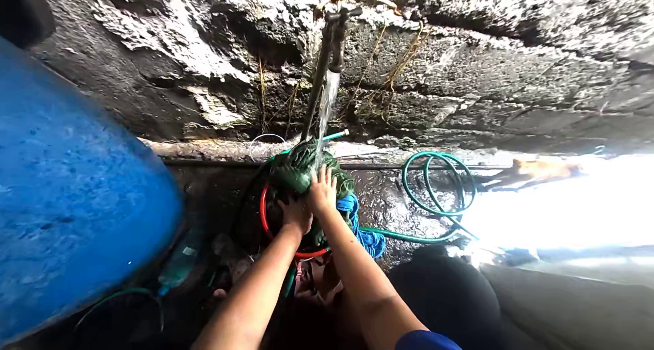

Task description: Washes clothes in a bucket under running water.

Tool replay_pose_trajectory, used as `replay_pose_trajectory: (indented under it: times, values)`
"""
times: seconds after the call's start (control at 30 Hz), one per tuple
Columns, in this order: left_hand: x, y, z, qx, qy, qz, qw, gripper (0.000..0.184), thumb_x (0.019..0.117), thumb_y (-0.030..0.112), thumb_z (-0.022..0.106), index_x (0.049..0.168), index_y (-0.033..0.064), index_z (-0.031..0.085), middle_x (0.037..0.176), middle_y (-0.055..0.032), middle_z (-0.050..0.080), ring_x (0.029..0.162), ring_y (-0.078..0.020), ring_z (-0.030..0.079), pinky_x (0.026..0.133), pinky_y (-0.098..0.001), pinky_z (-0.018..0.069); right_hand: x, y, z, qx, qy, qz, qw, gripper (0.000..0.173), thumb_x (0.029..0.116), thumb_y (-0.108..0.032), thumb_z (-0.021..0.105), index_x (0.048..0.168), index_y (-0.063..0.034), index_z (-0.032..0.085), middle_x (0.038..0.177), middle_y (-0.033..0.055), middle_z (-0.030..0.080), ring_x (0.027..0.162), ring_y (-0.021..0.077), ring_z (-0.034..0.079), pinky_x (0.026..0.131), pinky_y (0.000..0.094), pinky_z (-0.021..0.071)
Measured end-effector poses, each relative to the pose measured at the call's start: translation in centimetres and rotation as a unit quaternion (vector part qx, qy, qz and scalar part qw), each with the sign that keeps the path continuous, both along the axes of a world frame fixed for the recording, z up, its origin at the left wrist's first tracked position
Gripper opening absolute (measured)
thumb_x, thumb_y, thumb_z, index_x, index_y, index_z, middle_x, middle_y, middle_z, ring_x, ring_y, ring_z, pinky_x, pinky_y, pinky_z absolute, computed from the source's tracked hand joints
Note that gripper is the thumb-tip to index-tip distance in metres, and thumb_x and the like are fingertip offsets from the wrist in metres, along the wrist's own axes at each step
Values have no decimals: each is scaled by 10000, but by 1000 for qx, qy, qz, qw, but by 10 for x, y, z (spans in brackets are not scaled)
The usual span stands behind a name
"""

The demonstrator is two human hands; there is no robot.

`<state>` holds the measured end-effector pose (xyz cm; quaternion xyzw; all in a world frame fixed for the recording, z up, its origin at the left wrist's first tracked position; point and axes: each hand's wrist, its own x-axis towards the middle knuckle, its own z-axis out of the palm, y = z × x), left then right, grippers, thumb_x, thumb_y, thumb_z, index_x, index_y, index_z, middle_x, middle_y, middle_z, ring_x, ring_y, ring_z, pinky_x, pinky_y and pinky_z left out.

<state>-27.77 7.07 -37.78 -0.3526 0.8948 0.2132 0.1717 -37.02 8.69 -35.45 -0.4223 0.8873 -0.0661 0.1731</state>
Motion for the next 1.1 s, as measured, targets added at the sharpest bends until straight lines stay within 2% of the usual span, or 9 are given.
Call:
replay_pose_trajectory:
  times: [0.13, 0.3, 0.4, 0.57, 0.67, 0.77, 0.83, 0.97, 1.1]
  values:
    - [-8, -11, -18, 36, -75, 30, 996, 627, 913, 196, 734, 1454, -26, 507, 1518, -287, 456, 1448, -503, 347, 1170, -722, 214, 1, 15, -5, 58, -1, 45, 997, 580, 999, -103, 497, 1572, -68, 412, 1689, 223, 216, 1579, 369, 178, 1273, 556, 186]
    - [-13, -14, -17, 60, -57, 123, 989, 467, 1081, 119, 446, 1516, -48, 412, 1618, -271, 325, 1516, -439, 285, 1237, -550, 247, -4, 20, -9, 103, -42, 61, 992, 572, 962, -77, 561, 1521, -17, 455, 1655, 242, 275, 1557, 389, 224, 1209, 567, 317]
    - [-2, -11, -27, 21, -26, 123, 992, 455, 1072, 135, 465, 1503, -12, 459, 1607, -248, 364, 1511, -429, 302, 1234, -556, 257, -13, 20, -11, 93, -124, 67, 986, 692, 939, -175, 641, 1577, -81, 388, 1688, 217, 206, 1567, 392, 195, 1171, 616, 373]
    - [33, 16, -28, -19, -7, 56, 998, 489, 979, 309, 671, 1367, 15, 617, 1428, -303, 545, 1367, -493, 475, 1120, -658, 370, -17, 44, -5, -49, -159, 108, 980, 455, 897, -159, 745, 1331, -51, 661, 1488, 216, 529, 1417, 392, 451, 1170, 578, 380]
    - [41, 6, -33, -26, -31, -50, 998, 548, 1047, 213, 523, 1565, 76, 408, 1493, -291, 496, 1376, -510, 462, 1116, -721, 318, -23, 72, 16, -209, -128, -89, 965, 249, 949, -130, 663, 1174, -52, 735, 1323, 167, 650, 1254, 334, 610, 1031, 547, 517]
    - [39, 2, -21, 24, 6, 1, 1000, 537, 1079, 376, 461, 1502, 45, 477, 1434, -294, 550, 1390, -480, 463, 1144, -720, 262, -24, 106, 6, -249, -148, -353, 890, 442, 900, -133, 695, 1337, -92, 647, 1393, 204, 594, 1316, 392, 550, 1024, 576, 517]
    - [35, 0, -13, 47, 40, 18, 998, 544, 1053, 352, 530, 1474, 9, 495, 1422, -329, 537, 1395, -503, 442, 1143, -707, 278, -30, 127, -11, -169, -288, -383, 861, 515, 985, -194, 622, 1465, -38, 518, 1504, 241, 501, 1403, 416, 470, 1112, 615, 424]
    - [28, -8, 0, 94, 67, 15, 993, 521, 1046, 328, 568, 1427, -27, 539, 1441, -320, 526, 1402, -480, 446, 1162, -640, 315, -34, 143, -30, -71, -387, -367, 843, 464, 1038, -324, 556, 1309, 45, 625, 1413, 232, 587, 1337, 349, 554, 1089, 573, 442]
    - [22, -10, 15, 119, 110, 1, 987, 508, 1048, 370, 581, 1352, -37, 599, 1357, -323, 587, 1317, -469, 538, 1108, -650, 383, -34, 153, 7, -307, -334, -475, 754, 421, 974, -335, 656, 1146, 49, 677, 1201, 257, 670, 1138, 383, 644, 971, 597, 512]
